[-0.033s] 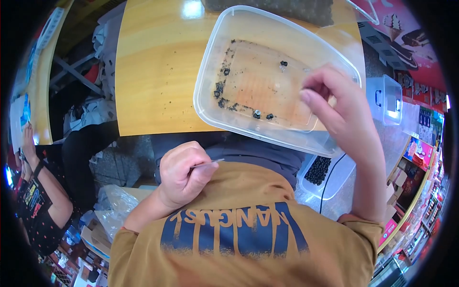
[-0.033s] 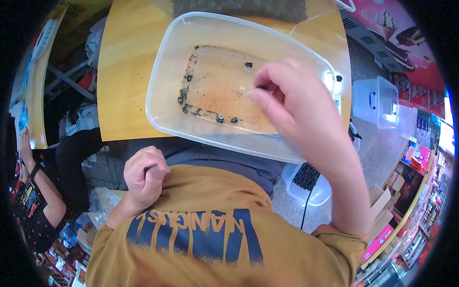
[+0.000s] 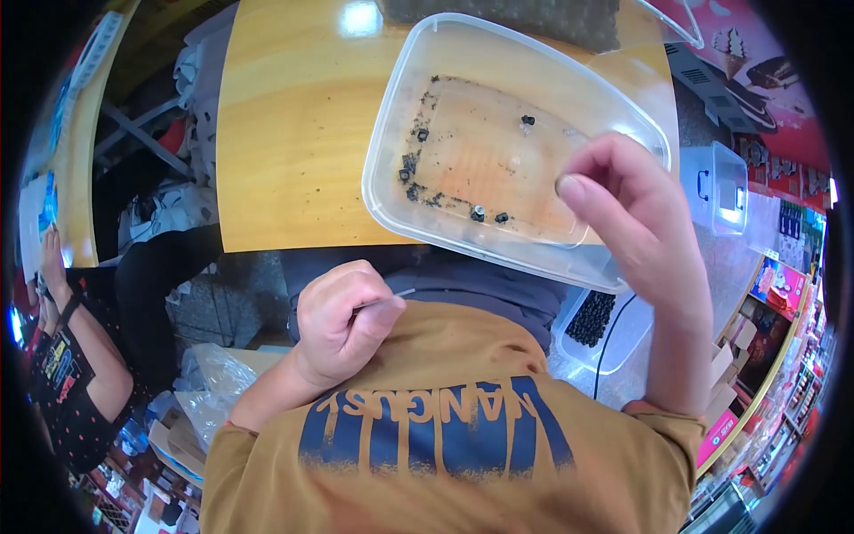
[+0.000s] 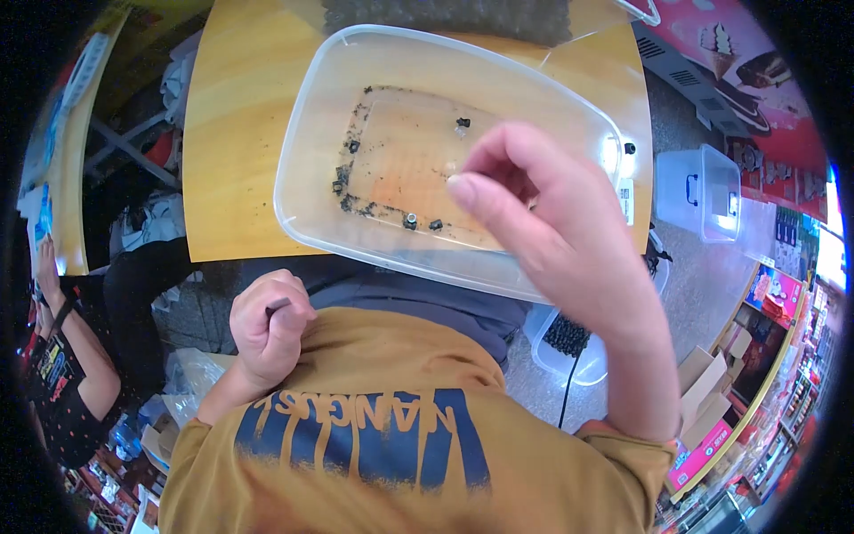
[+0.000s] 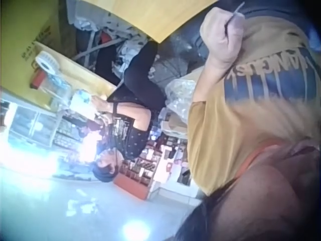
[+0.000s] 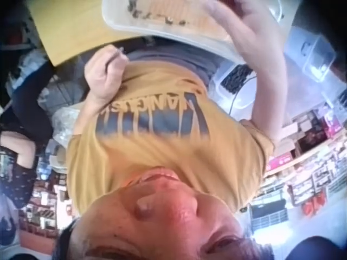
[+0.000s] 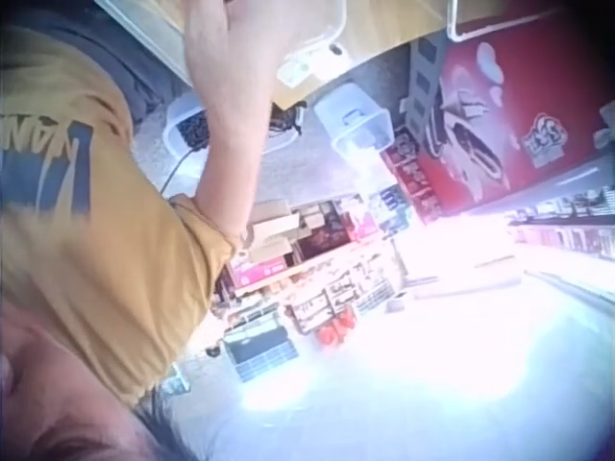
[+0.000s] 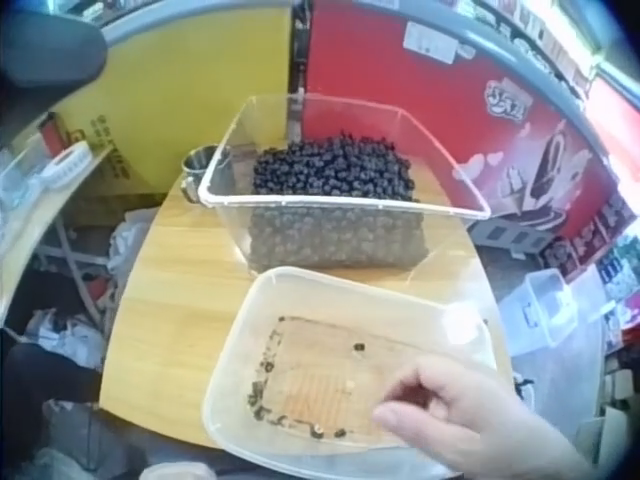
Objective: Cleaning and assembling small mechanical components by scraping them with a knife and inserting metal springs.
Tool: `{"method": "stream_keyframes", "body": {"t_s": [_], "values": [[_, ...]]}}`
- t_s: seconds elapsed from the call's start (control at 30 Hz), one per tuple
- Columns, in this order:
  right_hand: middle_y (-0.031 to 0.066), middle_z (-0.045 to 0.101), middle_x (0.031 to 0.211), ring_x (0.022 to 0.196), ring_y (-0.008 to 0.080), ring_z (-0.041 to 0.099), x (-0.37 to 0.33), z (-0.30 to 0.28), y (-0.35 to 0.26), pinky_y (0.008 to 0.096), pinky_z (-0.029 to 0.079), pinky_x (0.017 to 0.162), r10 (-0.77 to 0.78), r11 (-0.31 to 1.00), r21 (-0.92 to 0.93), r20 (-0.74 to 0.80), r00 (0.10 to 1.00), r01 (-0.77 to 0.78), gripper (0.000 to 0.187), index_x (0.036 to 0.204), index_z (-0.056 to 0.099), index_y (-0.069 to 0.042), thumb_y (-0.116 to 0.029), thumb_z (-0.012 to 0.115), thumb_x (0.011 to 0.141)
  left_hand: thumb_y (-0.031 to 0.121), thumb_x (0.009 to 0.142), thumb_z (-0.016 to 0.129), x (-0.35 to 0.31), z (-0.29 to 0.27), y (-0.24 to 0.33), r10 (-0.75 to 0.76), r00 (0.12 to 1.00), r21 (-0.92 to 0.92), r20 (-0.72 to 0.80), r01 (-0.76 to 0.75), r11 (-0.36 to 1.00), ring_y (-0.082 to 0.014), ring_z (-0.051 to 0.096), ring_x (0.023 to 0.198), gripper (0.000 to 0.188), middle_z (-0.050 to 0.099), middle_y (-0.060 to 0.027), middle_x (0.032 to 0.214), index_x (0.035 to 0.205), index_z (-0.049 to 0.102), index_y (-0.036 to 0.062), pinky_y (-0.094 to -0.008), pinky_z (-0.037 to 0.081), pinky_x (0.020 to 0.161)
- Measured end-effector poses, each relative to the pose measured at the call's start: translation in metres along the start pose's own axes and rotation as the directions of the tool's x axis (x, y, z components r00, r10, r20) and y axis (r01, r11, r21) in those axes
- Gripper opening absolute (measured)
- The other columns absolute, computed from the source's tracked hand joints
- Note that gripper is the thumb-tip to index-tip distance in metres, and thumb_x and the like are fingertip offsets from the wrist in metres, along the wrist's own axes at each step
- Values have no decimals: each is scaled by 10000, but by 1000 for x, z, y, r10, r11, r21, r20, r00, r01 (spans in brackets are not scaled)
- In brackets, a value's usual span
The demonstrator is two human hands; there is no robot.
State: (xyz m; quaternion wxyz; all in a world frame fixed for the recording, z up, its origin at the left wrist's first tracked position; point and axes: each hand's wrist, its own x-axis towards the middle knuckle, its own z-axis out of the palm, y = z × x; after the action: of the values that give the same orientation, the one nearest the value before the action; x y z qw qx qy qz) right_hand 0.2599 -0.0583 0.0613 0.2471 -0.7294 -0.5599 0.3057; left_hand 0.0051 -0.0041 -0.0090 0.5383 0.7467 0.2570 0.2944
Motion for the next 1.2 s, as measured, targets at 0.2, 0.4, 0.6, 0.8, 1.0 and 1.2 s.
{"method": "stream_keyframes", "body": {"t_s": [0.2, 0.4, 0.6, 0.8, 1.0, 1.2], "values": [[42, 442, 611, 409, 77, 368, -34, 31, -29, 209, 314, 410, 117, 251, 949, 168, 979, -193, 212, 918, 457, -9, -220, 436, 904, 141, 890, 444, 17, 15, 32, 22, 1000, -105, -16, -24, 994, -76, 414, 509, 194, 464, -25, 619, 784, 513, -6, -208, 327, 469], [12, 438, 574, 433, 56, 359, -45, 64, -44, 182, 297, 411, 73, 49, 975, 211, 975, -215, 227, 889, 501, -19, -235, 437, 916, 100, 889, 446, 14, 12, 52, 109, 993, -58, 44, -106, 993, -106, 469, 585, 141, 488, -39, 671, 878, 511, -25, -229, 392, 527], [-13, 441, 587, 463, 34, 344, -57, 80, -51, 158, 278, 412, 85, -48, 973, 230, 970, -226, 221, 870, 535, -38, -244, 467, 911, 137, 782, 626, 6, 7, 54, 125, 986, 79, 110, -134, 988, -172, 467, 536, 173, 494, -68, 649, 758, 503, 18, -260, 369, 497], [-40, 437, 617, 495, 15, 335, -64, 87, -59, 155, 270, 430, 126, 8, 977, 209, 970, -212, 189, 877, 536, -54, -232, 479, 908, 211, 726, 692, 3, 9, 54, 154, 986, 165, 64, -162, 973, -197, 461, 510, 273, 472, -77, 610, 725, 492, 25, -275, 355, 466], [-38, 443, 621, 491, 5, 313, -65, 97, -68, 150, 251, 421, 181, 4, 986, 162, 970, -166, 203, 867, 512, -50, -244, 472, 910, 230, 729, 684, 1, 9, 51, 194, 980, 235, 45, -199, 952, -227, 455, 488, 287, 458, -95, 595, 711, 483, 26, -291, 354, 452], [-37, 434, 609, 477, -2, 291, -64, 102, -68, 142, 229, 390, 210, -6, 988, 155, 965, -157, 215, 852, 493, -52, -258, 471, 907, 232, 743, 666, -1, 10, 46, 171, 985, 227, 25, -172, 959, -242, 452, 475, 284, 447, -99, 579, 675, 479, 29, -301, 349, 440]]}}
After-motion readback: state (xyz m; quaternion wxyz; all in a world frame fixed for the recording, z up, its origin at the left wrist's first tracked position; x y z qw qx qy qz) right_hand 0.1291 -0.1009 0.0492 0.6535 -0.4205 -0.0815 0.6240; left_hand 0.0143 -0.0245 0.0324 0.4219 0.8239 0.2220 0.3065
